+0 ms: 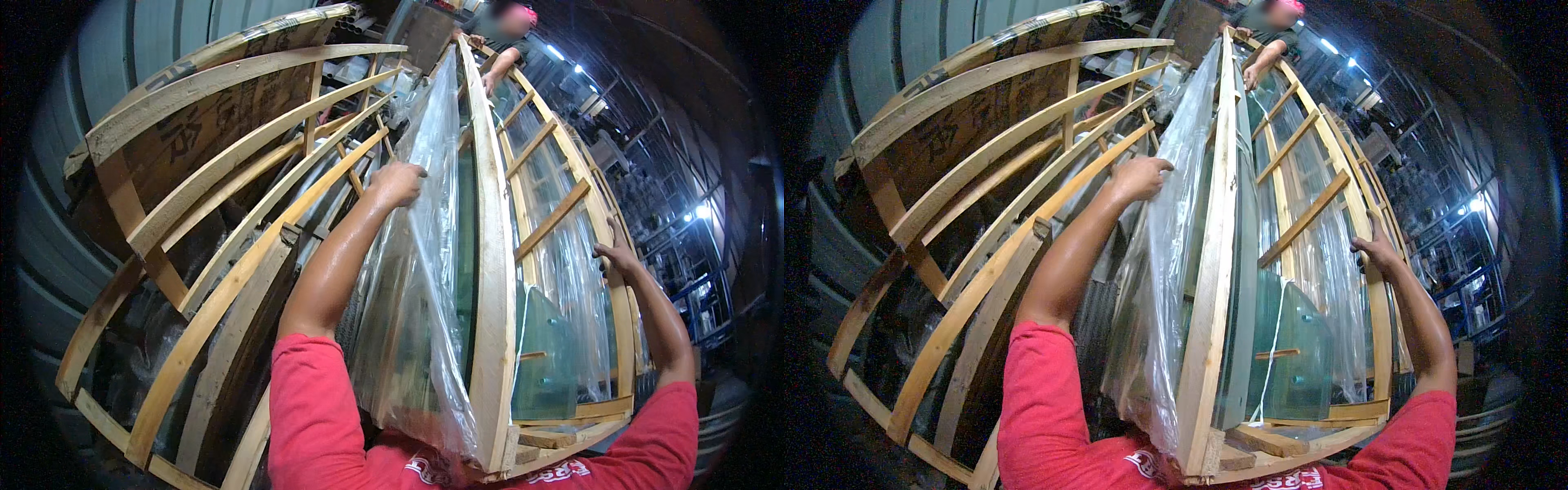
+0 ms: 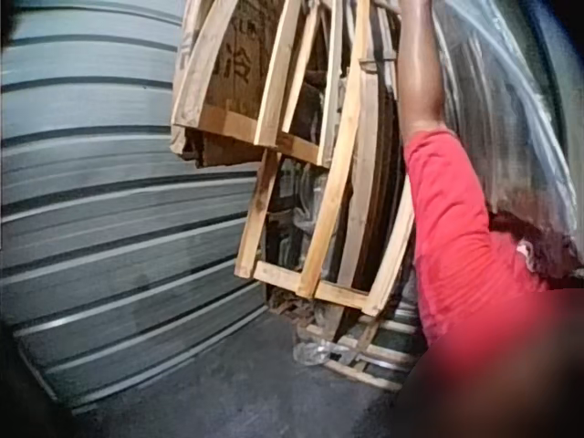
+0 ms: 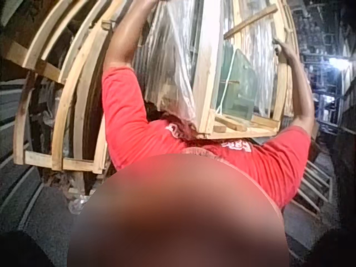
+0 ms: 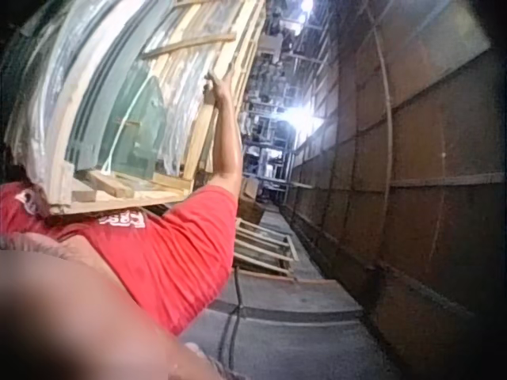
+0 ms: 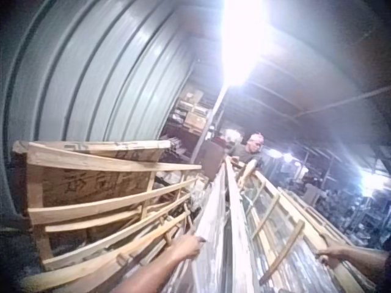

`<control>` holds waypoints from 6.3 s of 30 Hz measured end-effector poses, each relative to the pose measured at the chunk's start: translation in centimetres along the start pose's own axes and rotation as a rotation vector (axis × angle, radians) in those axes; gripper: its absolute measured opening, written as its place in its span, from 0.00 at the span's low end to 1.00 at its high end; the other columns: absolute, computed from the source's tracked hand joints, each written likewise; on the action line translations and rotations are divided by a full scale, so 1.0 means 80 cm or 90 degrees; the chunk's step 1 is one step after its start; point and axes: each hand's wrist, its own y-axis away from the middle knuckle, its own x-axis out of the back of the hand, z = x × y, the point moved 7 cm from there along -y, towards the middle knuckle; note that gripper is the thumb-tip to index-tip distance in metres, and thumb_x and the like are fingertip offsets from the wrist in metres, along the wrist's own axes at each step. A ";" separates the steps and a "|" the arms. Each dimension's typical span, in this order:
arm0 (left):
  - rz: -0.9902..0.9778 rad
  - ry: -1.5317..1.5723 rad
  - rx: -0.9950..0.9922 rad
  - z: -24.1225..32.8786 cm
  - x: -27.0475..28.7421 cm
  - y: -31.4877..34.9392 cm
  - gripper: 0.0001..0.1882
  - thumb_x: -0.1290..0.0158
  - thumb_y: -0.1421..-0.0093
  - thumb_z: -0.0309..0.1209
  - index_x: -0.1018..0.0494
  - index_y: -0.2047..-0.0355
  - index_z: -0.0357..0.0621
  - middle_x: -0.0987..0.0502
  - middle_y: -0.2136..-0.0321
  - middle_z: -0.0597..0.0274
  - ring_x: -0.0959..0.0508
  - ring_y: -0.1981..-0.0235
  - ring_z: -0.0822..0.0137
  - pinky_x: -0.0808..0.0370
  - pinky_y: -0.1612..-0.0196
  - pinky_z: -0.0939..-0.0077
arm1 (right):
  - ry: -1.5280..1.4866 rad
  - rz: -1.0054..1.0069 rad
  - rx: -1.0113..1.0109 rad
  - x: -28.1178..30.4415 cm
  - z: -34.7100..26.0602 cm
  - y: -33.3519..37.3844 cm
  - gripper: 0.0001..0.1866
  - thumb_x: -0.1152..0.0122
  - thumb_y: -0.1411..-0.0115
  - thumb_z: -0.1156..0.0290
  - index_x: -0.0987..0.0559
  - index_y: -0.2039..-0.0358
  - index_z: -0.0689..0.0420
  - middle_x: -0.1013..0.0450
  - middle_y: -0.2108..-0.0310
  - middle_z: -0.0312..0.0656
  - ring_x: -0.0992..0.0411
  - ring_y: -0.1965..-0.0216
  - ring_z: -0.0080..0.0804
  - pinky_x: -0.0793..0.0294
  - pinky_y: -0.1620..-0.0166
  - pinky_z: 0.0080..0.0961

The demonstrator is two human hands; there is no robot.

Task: The person uses a crowbar to pry open a wooden crate containing a large glass panel wrapped in plastic. They then remove the plastic wrap and a securing strap from the panel.

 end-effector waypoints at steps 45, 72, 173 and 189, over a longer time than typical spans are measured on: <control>0.495 0.687 0.126 0.004 -0.016 -0.145 0.10 0.45 0.37 0.33 0.22 0.64 0.38 0.17 0.70 0.55 0.19 0.69 0.62 0.25 0.60 0.67 | -0.060 0.014 -0.103 -0.012 -0.031 0.031 0.46 0.32 0.43 0.67 0.51 0.30 0.46 0.26 0.68 0.45 0.26 0.70 0.31 0.25 0.73 0.31; 0.400 0.831 0.071 0.007 -0.034 -0.186 0.09 0.53 0.32 0.33 0.26 0.58 0.44 0.21 0.66 0.59 0.22 0.63 0.69 0.26 0.58 0.69 | -0.047 0.032 -0.101 -0.013 -0.039 0.032 0.48 0.31 0.45 0.68 0.50 0.29 0.48 0.27 0.65 0.44 0.26 0.67 0.30 0.25 0.66 0.30; 0.529 0.533 0.117 0.181 -0.094 0.479 0.32 0.56 0.35 0.59 0.35 0.55 0.36 0.28 0.63 0.56 0.29 0.62 0.66 0.34 0.56 0.70 | -0.694 -0.227 0.357 -0.125 0.001 0.309 0.39 0.46 0.39 0.53 0.46 0.31 0.52 0.39 0.38 0.54 0.28 0.55 0.35 0.23 0.51 0.37; 0.488 0.551 0.163 0.175 -0.086 0.486 0.30 0.57 0.34 0.57 0.34 0.59 0.37 0.28 0.66 0.57 0.30 0.65 0.66 0.34 0.59 0.71 | -0.924 -0.131 0.307 -0.075 0.022 0.333 0.40 0.42 0.43 0.55 0.43 0.32 0.51 0.40 0.38 0.58 0.30 0.61 0.37 0.28 0.53 0.33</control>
